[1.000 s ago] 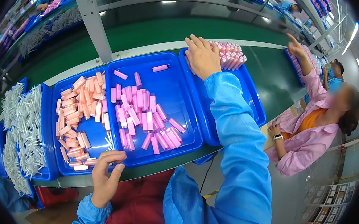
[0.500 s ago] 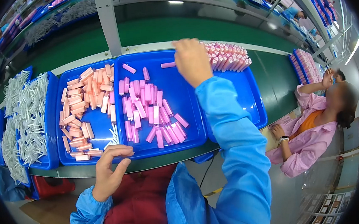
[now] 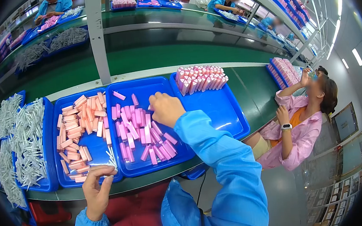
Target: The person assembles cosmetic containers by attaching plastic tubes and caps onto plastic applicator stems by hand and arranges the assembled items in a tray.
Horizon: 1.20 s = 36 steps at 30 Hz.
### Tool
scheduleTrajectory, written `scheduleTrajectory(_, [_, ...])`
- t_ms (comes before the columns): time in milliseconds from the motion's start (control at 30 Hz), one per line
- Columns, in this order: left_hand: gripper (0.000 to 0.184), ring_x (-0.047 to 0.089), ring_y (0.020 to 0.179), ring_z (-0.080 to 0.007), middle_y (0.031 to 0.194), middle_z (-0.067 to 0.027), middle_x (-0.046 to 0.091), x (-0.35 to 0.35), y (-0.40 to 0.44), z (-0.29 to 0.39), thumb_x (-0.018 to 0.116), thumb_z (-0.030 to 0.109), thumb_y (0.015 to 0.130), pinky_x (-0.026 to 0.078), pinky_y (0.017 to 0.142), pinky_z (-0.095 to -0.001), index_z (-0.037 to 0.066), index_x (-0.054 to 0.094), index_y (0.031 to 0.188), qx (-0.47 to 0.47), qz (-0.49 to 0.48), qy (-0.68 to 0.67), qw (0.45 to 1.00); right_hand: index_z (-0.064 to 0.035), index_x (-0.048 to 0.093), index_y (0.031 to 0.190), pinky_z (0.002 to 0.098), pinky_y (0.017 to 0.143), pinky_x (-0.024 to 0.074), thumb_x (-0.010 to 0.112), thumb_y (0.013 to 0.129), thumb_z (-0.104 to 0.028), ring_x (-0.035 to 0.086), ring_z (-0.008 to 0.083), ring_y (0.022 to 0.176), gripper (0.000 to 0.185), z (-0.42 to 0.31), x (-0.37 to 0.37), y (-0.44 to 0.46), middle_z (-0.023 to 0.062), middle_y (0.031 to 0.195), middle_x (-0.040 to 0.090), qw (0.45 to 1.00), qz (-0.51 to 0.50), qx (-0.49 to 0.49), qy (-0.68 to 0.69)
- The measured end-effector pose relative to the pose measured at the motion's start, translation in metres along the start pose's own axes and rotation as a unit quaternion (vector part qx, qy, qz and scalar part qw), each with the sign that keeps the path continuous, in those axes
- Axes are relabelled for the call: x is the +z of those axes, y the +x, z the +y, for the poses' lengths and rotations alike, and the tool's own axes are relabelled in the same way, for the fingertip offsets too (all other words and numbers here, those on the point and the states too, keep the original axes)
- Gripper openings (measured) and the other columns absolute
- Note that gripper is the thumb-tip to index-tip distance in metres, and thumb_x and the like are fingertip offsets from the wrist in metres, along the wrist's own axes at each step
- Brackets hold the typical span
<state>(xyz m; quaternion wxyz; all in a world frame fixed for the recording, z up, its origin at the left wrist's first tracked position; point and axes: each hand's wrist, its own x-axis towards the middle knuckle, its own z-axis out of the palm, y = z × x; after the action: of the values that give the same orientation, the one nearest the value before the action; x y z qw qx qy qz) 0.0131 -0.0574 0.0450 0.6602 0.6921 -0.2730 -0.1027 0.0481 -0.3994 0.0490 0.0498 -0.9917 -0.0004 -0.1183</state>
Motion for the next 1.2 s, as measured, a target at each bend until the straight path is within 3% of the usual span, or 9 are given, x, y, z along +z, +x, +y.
scheduleTrajectory(67, [0.018,0.067,0.098,-0.0232,0.108,-0.0148,0.068,-0.001,-0.001,0.002,0.066,-0.002,0.089,0.052,0.089,-0.0335,-0.001,0.066,0.106,0.004,0.0,-0.006,1.0,-0.0053,0.062,0.098,0.0441,0.075,0.0543,0.07,0.083,-0.012,0.066,0.0326,0.084,0.018,0.0,-0.011,-0.001,0.0162,0.094,0.062,0.99,0.027,0.073,0.121])
scheduleTrajectory(167, [0.018,0.067,0.099,-0.0238,0.109,-0.0146,0.069,-0.005,-0.007,0.004,0.067,-0.002,0.089,0.052,0.089,-0.0336,-0.001,0.067,0.107,0.029,0.005,0.015,0.999,-0.0052,0.063,0.1,0.0436,0.079,0.0546,0.069,0.084,-0.011,0.066,0.036,0.089,0.019,0.011,0.009,-0.012,0.0172,0.099,0.065,0.949,0.115,0.081,0.281])
scheduleTrajectory(267, [0.019,0.066,0.1,-0.0244,0.111,-0.0139,0.068,-0.023,-0.011,0.004,0.067,-0.001,0.089,0.051,0.089,-0.0336,-0.001,0.067,0.109,0.059,0.029,0.068,0.996,-0.0064,0.065,0.103,0.0445,0.081,0.0542,0.068,0.085,-0.012,0.065,0.0387,0.095,0.019,0.013,0.023,-0.021,0.0166,0.102,0.067,0.983,0.058,0.057,0.167])
scheduleTrajectory(433, [0.02,0.065,0.102,-0.0243,0.109,-0.0132,0.069,-0.05,-0.033,0.008,0.067,-0.003,0.089,0.05,0.09,-0.0341,0.0,0.068,0.109,0.085,0.119,0.099,0.984,-0.0073,0.066,0.1,0.0448,0.077,0.0516,0.072,0.083,-0.012,0.063,0.0338,0.093,0.018,0.004,0.008,-0.016,0.0121,0.095,0.064,0.995,-0.008,-0.013,-0.099])
scheduleTrajectory(567, [0.019,0.064,0.092,-0.0205,0.103,-0.0112,0.068,-0.087,-0.051,0.018,0.066,-0.004,0.089,0.051,0.082,-0.0322,0.001,0.07,0.106,0.054,0.222,0.192,0.954,-0.0063,0.067,0.101,0.0434,0.079,0.0517,0.071,0.085,-0.011,0.063,0.0324,0.093,0.017,-0.006,0.006,-0.008,0.0116,0.094,0.064,0.998,0.045,-0.016,-0.041])
scheduleTrajectory(767, [0.014,0.062,0.076,-0.0251,0.087,-0.0116,0.065,-0.181,-0.024,0.029,0.067,-0.004,0.086,0.049,0.069,-0.0346,0.002,0.069,0.099,0.162,0.302,0.485,0.805,-0.0041,0.068,0.098,0.0417,0.078,0.0529,0.071,0.085,-0.011,0.064,0.032,0.093,0.015,-0.001,0.012,-0.02,0.0124,0.093,0.064,0.992,0.007,-0.014,-0.129])
scheduleTrajectory(933, [0.02,0.063,0.093,-0.0307,0.095,-0.0105,0.065,-0.262,0.051,0.031,0.063,-0.002,0.085,0.049,0.081,-0.0399,0.005,0.067,0.103,0.178,0.204,0.657,0.703,-0.004,0.07,0.098,0.0422,0.077,0.0537,0.07,0.085,-0.01,0.064,0.032,0.092,0.014,-0.015,-0.008,-0.018,0.0125,0.094,0.065,0.987,-0.036,0.011,-0.157])
scheduleTrajectory(1100, [0.041,0.059,0.106,-0.0293,0.101,-0.0092,0.062,-0.326,0.104,0.003,0.06,-0.006,0.08,0.046,0.091,-0.0385,0.009,0.06,0.118,0.142,0.079,0.785,0.598,-0.003,0.068,0.106,0.0424,0.08,0.052,0.067,0.086,-0.005,0.063,0.0327,0.095,0.021,-0.022,-0.027,-0.028,0.0131,0.097,0.064,0.997,0.039,0.005,-0.062])
scheduleTrajectory(1200, [0.044,0.062,0.106,-0.0362,0.111,-0.0152,0.065,-0.344,0.114,-0.007,0.056,-0.007,0.081,0.049,0.092,-0.043,0.007,0.058,0.123,0.036,0.066,0.726,0.684,-0.0028,0.067,0.109,0.042,0.081,0.0512,0.066,0.087,-0.003,0.063,0.0333,0.096,0.022,-0.026,-0.026,-0.039,0.0131,0.098,0.063,0.998,0.059,-0.001,-0.013])
